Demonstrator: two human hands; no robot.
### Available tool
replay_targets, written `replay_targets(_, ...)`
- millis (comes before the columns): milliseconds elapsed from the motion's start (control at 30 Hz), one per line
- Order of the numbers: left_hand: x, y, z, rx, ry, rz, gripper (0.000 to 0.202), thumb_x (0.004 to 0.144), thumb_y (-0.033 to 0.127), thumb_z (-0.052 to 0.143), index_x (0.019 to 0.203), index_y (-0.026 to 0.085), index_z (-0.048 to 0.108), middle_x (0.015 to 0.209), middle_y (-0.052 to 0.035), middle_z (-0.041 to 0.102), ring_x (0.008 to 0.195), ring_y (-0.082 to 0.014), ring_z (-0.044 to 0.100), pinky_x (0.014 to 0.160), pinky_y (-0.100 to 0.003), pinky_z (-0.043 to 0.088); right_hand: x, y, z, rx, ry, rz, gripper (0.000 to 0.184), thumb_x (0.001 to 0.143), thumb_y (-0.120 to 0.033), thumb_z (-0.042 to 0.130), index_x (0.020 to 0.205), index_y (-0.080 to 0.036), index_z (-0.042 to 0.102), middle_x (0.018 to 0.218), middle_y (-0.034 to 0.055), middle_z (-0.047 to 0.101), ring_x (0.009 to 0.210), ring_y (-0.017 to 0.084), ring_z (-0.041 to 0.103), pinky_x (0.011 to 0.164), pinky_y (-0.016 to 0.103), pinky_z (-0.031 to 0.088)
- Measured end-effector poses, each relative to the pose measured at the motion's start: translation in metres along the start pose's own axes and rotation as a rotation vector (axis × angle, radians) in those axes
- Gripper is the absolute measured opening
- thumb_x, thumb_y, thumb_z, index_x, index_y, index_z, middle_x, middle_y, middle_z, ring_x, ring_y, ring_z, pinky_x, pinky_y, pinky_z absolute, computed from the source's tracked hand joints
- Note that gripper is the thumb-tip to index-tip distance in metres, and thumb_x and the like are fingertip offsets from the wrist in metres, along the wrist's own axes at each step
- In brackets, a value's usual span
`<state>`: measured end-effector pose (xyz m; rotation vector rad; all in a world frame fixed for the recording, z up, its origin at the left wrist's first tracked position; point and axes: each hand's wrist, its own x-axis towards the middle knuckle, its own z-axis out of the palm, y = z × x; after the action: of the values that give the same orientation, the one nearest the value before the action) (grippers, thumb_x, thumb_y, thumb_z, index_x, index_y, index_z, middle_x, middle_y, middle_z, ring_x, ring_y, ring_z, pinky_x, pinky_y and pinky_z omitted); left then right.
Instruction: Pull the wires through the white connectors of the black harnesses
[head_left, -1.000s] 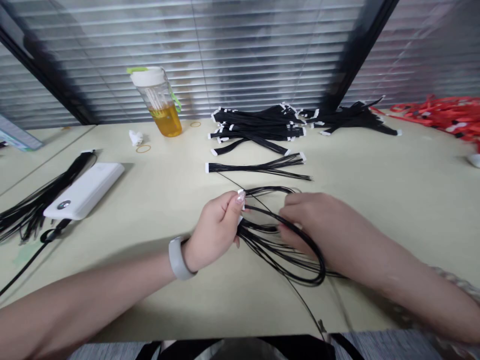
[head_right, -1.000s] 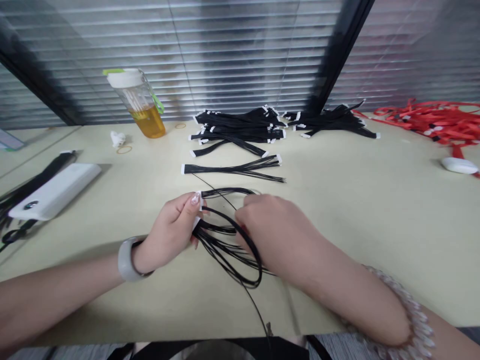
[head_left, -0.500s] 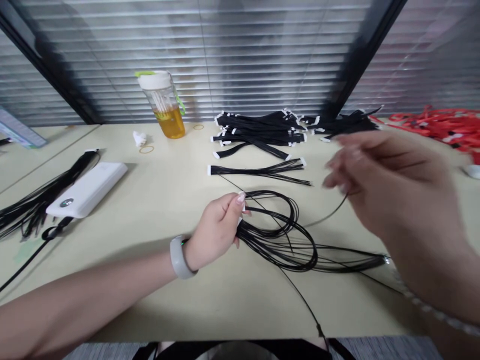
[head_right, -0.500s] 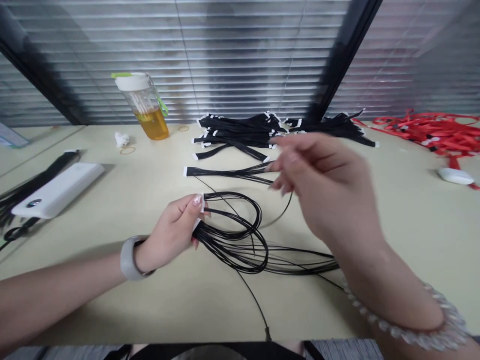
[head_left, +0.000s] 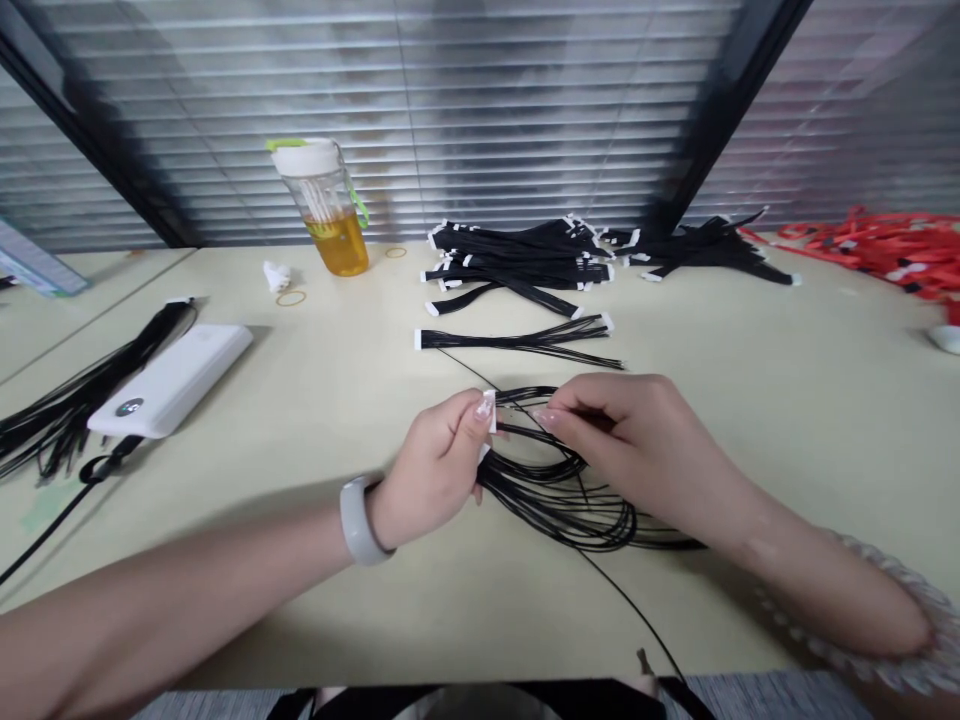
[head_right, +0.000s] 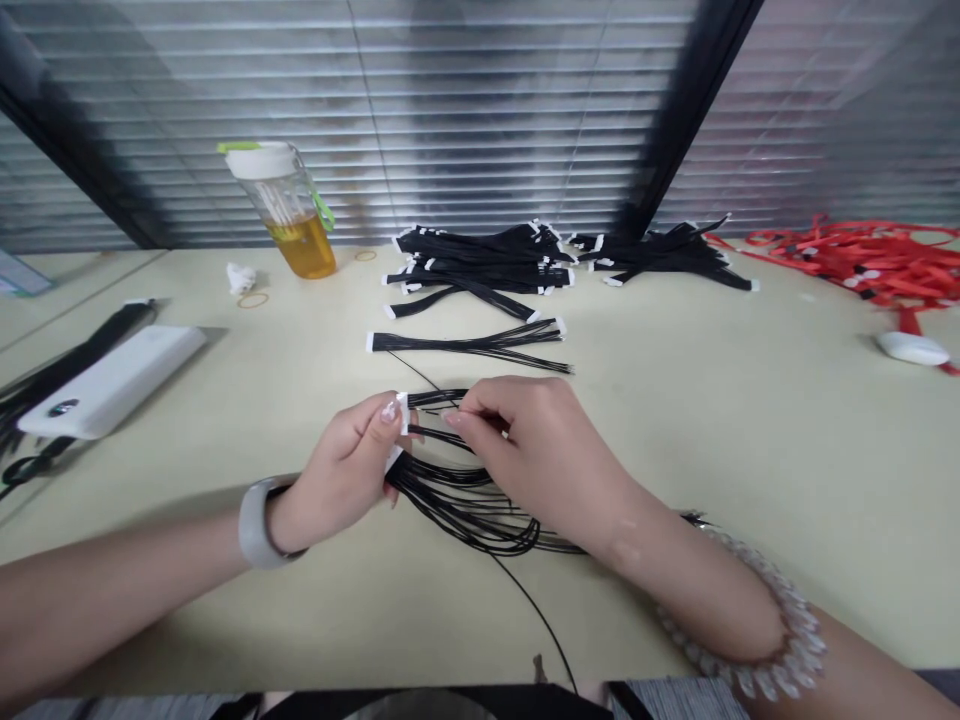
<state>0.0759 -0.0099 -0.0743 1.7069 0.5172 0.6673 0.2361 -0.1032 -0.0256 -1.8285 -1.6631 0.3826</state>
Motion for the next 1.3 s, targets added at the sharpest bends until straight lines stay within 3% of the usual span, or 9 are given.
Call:
replay_targets(600,-0.003,0.001,-0.003,0.116,-0.092,0.064,0.037,0.095,0.042,0.033,0.071,0.015,0.042,0.055,0.0055,0.04,0.037,-0.0035,0.048,0.034,-0.013,0.035,0.001,-0.001,-0.001,0.064,-0.083,-0.029,0.032,0.089,-0.031,0.047,0.062,-0.015,0.053,0.054,-0.004,0.042,0.051,0.005,0.033,0.047,0.02,0.027)
replay_targets(767,-0.003,0.002,-0.002,0.141,-0.128,0.056,0.037,0.095,0.042,0.033,0.07,0.016,0.04,0.053,0.0054,0.039,0.038,-0.0049,0.048,0.035,-0.014,0.036,-0.001,-0.003,0.003,0.085,-0.113,-0.046,0.033,0.09,-0.031,0.045,0.062,-0.014,0.049,0.055,-0.004,0.043,0.052,0.005,0.032,0.048,0.02,0.026)
replay_targets(900,0.0,0.002,-0.001,0.117,-0.117,0.02,0.039,0.094,0.044,0.034,0.069,0.016,0.04,0.054,0.005,0.039,0.038,-0.0045,0.047,0.035,-0.014,0.037,0.001,-0.001,0.003,0.043,-0.106,-0.062,0.031,0.09,-0.032,0.047,0.065,-0.015,0.054,0.057,-0.0035,0.049,0.053,0.006,0.037,0.05,0.02,0.029)
replay_targets(1067,0.004,0.004,0.0,0.035,-0.014,-0.075,0.041,0.091,0.051,0.038,0.071,0.016,0.045,0.053,0.0048,0.042,0.036,-0.0047,0.045,0.033,-0.015,0.037,0.008,0.017,-0.007,-0.16,0.008,-0.106,0.013,0.084,-0.03,0.056,0.082,-0.017,0.057,0.064,-0.0021,0.055,0.056,0.009,0.046,0.055,0.022,0.034)
replay_targets(1167,0.006,0.005,0.001,-0.032,0.086,-0.123,0.042,0.089,0.054,0.039,0.074,0.015,0.047,0.053,0.0053,0.041,0.034,-0.0043,0.043,0.031,-0.015,0.036,0.007,0.022,-0.014,-0.365,0.105,-0.188,0.04,0.073,-0.035,0.066,0.104,-0.015,0.05,0.084,0.0049,0.059,0.07,0.016,0.053,0.06,0.026,0.039)
replay_targets(1233,0.007,0.004,0.001,-0.068,0.13,-0.14,0.043,0.088,0.055,0.041,0.075,0.015,0.047,0.057,0.0044,0.045,0.033,-0.0038,0.044,0.03,-0.015,0.035,0.002,0.019,-0.018,-0.445,0.182,-0.256,0.045,0.072,-0.041,0.066,0.104,-0.014,0.049,0.093,0.0092,0.057,0.078,0.019,0.053,0.064,0.029,0.04)
replay_targets(1300,0.007,0.003,0.001,-0.09,0.165,-0.157,0.042,0.088,0.056,0.042,0.077,0.015,0.047,0.062,0.0035,0.048,0.033,-0.0035,0.045,0.029,-0.015,0.035,-0.004,0.01,-0.019,-0.488,0.273,-0.289,0.034,0.077,-0.043,0.062,0.092,-0.015,0.05,0.086,0.008,0.055,0.073,0.018,0.051,0.061,0.028,0.038)
